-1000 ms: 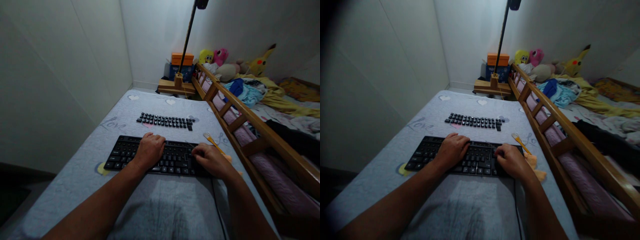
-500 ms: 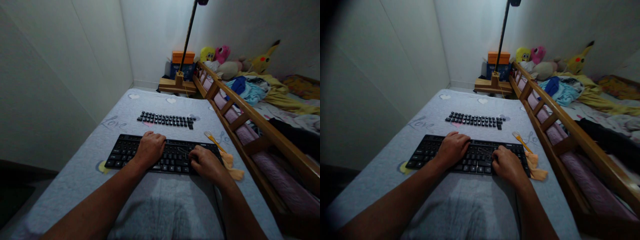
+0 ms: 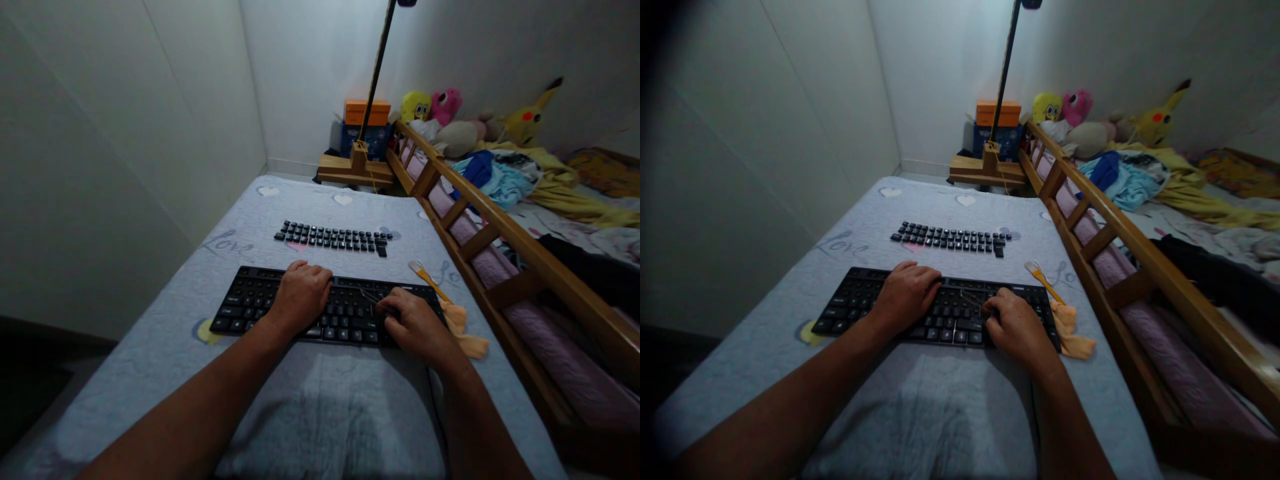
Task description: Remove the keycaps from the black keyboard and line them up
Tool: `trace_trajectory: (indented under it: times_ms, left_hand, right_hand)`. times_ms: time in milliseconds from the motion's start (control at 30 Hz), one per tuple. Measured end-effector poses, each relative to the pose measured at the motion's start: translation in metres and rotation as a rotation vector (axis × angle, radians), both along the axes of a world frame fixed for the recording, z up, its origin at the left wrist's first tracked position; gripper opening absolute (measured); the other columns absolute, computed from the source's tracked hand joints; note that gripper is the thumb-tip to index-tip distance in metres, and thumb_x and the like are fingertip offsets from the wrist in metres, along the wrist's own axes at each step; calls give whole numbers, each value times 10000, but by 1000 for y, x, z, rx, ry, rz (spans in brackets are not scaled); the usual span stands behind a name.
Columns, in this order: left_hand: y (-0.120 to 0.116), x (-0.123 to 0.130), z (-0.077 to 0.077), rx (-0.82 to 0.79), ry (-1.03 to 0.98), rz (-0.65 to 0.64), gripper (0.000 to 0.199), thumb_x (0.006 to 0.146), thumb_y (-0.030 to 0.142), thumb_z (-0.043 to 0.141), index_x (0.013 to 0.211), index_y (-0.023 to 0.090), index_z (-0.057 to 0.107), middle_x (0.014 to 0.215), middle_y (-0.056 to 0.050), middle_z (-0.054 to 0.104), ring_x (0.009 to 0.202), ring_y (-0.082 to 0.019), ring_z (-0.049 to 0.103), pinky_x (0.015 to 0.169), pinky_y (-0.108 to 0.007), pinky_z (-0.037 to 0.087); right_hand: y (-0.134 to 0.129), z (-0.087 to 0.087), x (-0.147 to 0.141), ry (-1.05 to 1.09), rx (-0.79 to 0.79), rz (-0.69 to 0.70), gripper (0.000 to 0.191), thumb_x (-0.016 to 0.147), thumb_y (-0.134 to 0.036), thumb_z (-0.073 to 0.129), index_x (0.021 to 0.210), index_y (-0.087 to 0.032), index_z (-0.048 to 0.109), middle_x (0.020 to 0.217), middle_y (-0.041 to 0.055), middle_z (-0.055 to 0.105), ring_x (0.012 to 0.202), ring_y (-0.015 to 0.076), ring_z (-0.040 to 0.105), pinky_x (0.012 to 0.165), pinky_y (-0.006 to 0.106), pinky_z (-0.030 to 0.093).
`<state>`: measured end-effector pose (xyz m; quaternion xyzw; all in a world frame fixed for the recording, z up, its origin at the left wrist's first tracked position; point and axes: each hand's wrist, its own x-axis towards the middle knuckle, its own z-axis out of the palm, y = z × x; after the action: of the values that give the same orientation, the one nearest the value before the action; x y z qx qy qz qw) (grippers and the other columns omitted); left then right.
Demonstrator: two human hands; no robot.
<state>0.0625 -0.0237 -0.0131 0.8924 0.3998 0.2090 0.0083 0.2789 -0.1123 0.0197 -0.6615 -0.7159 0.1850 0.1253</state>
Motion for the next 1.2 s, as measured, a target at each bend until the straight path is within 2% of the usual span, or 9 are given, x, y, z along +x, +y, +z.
trace_trajectory:
  times_ms: [233, 533, 667, 800, 933, 1000, 1067, 1133, 1200]
  left_hand:
    - [0, -1, 1, -2, 3, 2, 136, 888, 200, 541, 920, 178, 672, 919, -69, 731, 863, -219, 665, 957, -434, 432]
    - [0, 0, -2, 6, -1, -1, 129, 882, 194, 542, 905, 182, 668, 911, -69, 730, 857, -212, 660, 967, -430, 423]
    - [0, 0, -2, -1, 5, 0, 129, 885, 204, 546, 918, 185, 670, 920, -65, 731, 860, -215, 661, 965, -432, 425]
    - [0, 0, -2, -1, 11, 2, 135, 887, 204, 541, 912, 183, 673, 914, -64, 731, 863, -218, 663, 959, -432, 428]
    - [-1, 1, 0, 4, 16, -5, 146, 893, 200, 529, 905, 180, 673, 910, -69, 729, 866, -217, 658, 947, -423, 430]
    - [-1, 1, 0, 9, 17, -8, 153, 898, 204, 522, 904, 178, 673, 907, -70, 728, 867, -217, 657, 944, -419, 430]
    - [0, 1, 0, 11, 18, -10, 160, 902, 205, 516, 910, 177, 674, 905, -67, 728, 862, -218, 657, 943, -419, 429]
    - [0, 0, -1, 12, 19, -12, 162, 901, 205, 516, 914, 176, 675, 901, -66, 727, 859, -219, 655, 939, -418, 430]
    - [0, 0, -2, 12, 21, -12, 161, 899, 206, 520, 914, 174, 678, 897, -68, 726, 859, -220, 654, 931, -415, 433]
  right_hand:
    - [-2, -1, -2, 8, -13, 63, 294, 751, -61, 497, 895, -171, 728, 876, 60, 596, 846, 185, 578, 743, 279, 421]
    - [-3, -4, 2, 59, 60, 25, 269, 754, -74, 503, 891, -175, 711, 874, 59, 614, 839, 185, 588, 765, 296, 433]
    - [-4, -4, 5, 171, 197, -70, 177, 859, -229, 511, 804, -183, 673, 795, 42, 597, 769, 181, 578, 722, 299, 428]
    - [-6, -3, 8, 333, 370, -231, 325, 932, -360, 417, 739, -207, 628, 711, 21, 537, 743, 188, 551, 721, 310, 421]
    - [-7, -5, 9, 461, 454, -280, 392, 951, -371, 326, 784, -210, 642, 813, 43, 572, 826, 202, 553, 772, 318, 425]
    - [-7, -9, 10, 491, 427, -314, 437, 962, -397, 287, 804, -207, 648, 814, 46, 579, 807, 199, 551, 727, 306, 422]
    - [-7, -14, 10, 540, 354, -367, 455, 967, -447, 279, 854, -205, 648, 721, 28, 546, 702, 183, 527, 625, 284, 402]
    - [-5, -17, 10, 597, 278, -402, 438, 962, -489, 308, 910, -203, 636, 627, -6, 483, 588, 160, 473, 536, 264, 357]
    - [-5, -18, 8, 620, 239, -382, 388, 952, -491, 361, 917, -203, 618, 601, -26, 457, 548, 142, 447, 515, 249, 343]
